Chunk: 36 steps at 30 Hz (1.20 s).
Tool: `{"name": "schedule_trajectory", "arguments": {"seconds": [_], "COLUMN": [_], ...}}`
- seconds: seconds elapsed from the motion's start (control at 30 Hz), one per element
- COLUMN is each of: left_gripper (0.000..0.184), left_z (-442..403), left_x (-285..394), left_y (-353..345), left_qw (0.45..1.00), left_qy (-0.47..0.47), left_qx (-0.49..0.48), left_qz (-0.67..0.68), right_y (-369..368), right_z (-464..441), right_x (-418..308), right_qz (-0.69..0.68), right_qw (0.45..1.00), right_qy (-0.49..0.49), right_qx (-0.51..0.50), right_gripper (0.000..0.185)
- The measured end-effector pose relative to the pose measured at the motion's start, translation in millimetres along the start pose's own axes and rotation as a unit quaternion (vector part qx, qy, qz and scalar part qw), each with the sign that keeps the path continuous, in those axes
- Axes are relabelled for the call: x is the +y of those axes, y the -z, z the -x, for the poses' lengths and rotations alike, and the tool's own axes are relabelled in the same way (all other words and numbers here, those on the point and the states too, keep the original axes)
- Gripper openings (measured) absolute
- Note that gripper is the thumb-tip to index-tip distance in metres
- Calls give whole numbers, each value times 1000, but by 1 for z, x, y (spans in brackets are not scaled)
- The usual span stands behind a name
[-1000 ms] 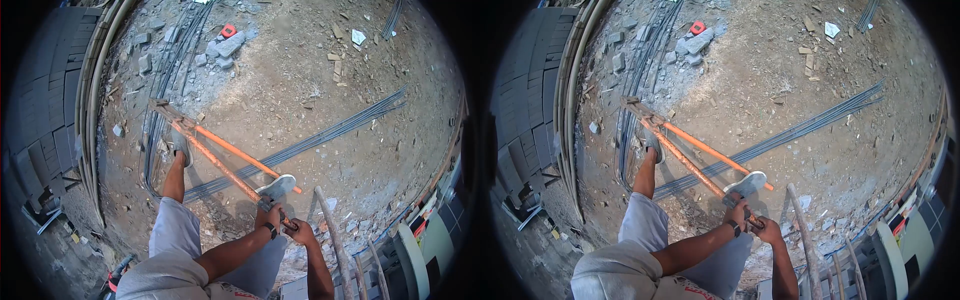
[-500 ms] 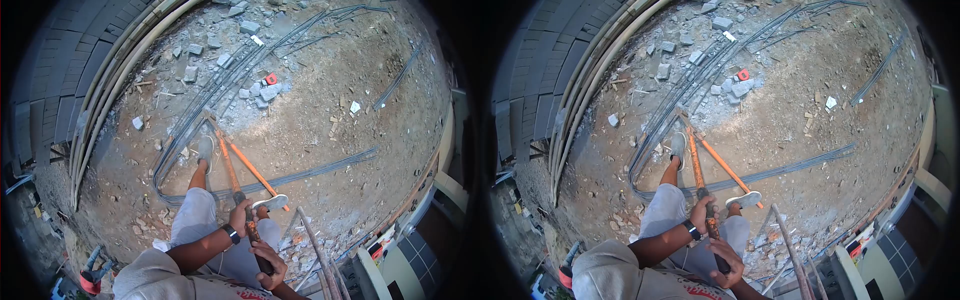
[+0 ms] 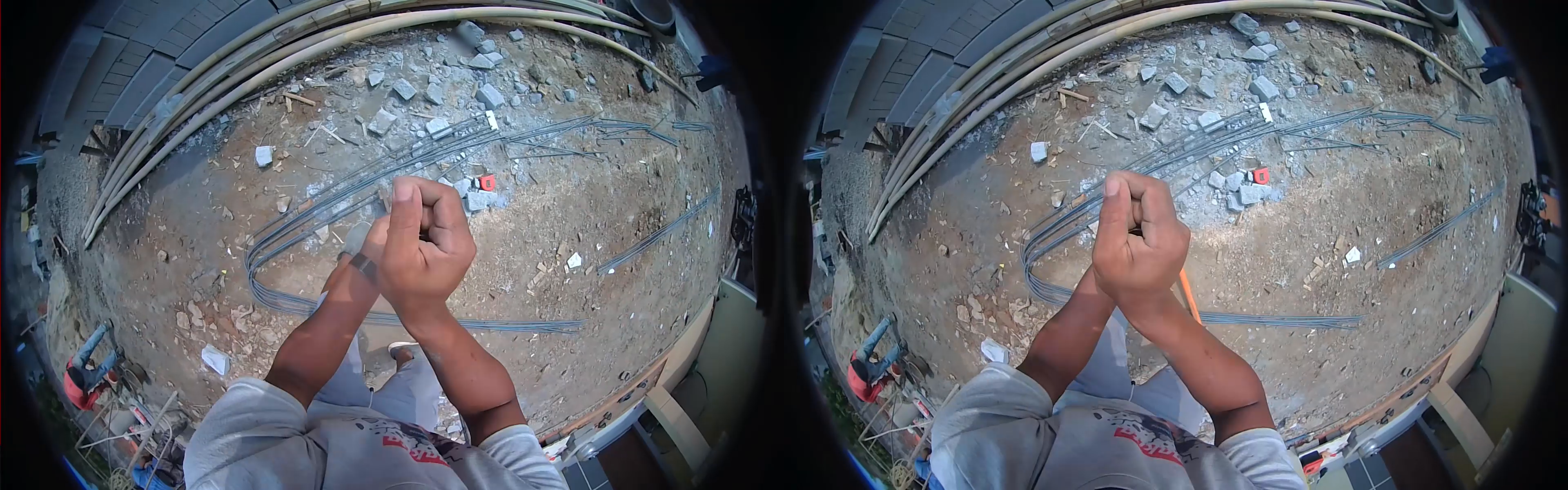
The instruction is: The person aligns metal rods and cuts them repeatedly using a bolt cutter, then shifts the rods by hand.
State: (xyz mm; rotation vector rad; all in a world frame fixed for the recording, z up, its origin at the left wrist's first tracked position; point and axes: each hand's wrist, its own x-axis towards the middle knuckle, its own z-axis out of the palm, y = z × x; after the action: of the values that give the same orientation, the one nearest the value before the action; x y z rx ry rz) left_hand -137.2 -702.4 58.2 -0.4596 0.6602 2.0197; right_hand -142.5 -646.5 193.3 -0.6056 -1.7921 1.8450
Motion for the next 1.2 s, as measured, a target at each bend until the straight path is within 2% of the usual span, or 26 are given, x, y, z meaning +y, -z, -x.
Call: {"name": "schedule_trajectory", "arguments": {"seconds": [0.07,0.1,0.17,0.23,0.3,0.33,0.37,0.43,0.47,0.5,0.53,0.57,0.6,0.67,0.73,0.77,0.83,0.87,0.9,0.93,0.97,1.0,1.03,1.07,1.13,1.2], "left_gripper": [27,24,21,20,20,20,21,22,22,22,22,24,27,32,38,40,39,37,40,44,41,39,40,45,47,44], "left_z": [-38,-71,-82,-64,-55,-53,-53,-47,-41,-41,-45,-52,-62,-74,-83,-81,-93,-108,-113,-115,-118,-120,-133,-146,-166,-195], "left_x": [17,-2,-19,-33,-38,-42,-41,-30,-17,-18,-25,-54,-99,-108,-78,-80,-104,-133,-133,-129,-111,-42,-56,-51,6,32], "left_y": [9,43,47,30,24,26,29,39,35,46,61,90,128,161,190,204,285,367,416,460,492,475,529,565,567,582], "left_qw": [988,994,980,957,952,951,947,955,951,947,942,975,989,986,951,977,976,943,901,790,768,716,708,689,626,629], "left_qy": [-108,-59,16,24,22,24,39,78,122,146,169,62,-39,-91,11,33,176,305,269,214,208,241,173,141,146,153], "left_qx": [-109,-36,49,86,100,99,89,48,83,56,29,42,58,36,-31,43,123,128,171,203,283,311,330,303,285,201], "left_qz": [34,81,192,276,290,292,305,280,271,280,289,211,128,131,307,205,31,-27,-296,-538,-536,-577,-600,-643,-711,-736], "right_y": [-22,-21,8,25,32,27,25,10,9,7,-13,-41,-58,-76,-75,-78,-74,-53,-46,-39,-26,-9,8,13,6,16], "right_z": [-42,-51,-50,-45,-37,-30,-21,10,34,46,48,45,37,16,-6,-12,-7,3,4,5,0,-5,-6,-7,-18,-25], "right_x": [7,8,13,5,1,-5,-10,-8,-8,8,32,57,94,191,301,335,389,430,441,453,474,500,529,535,538,544], "right_qz": [30,56,33,45,157,288,470,457,471,408,374,410,466,592,731,757,755,724,737,747,712,673,601,575,523,456], "right_qw": [1000,998,999,998,986,953,864,825,806,808,807,790,766,701,583,534,406,378,358,335,346,355,341,347,359,377], "right_qy": [0,17,-13,-38,11,77,165,311,296,268,225,180,137,57,-50,-134,-302,-389,-357,-324,-386,-450,-580,-612,-665,-706], "right_qx": [6,17,11,-29,-62,-60,-75,-116,-203,-331,-398,-419,-421,-394,-351,-351,-417,-426,-449,-474,-474,-467,-430,-418,-395,-389], "right_gripper": [19,20,21,21,17,10,15,27,34,32,29,27,28,30,37,44,47,49,46,42,38,34,34,35,36,34]}}
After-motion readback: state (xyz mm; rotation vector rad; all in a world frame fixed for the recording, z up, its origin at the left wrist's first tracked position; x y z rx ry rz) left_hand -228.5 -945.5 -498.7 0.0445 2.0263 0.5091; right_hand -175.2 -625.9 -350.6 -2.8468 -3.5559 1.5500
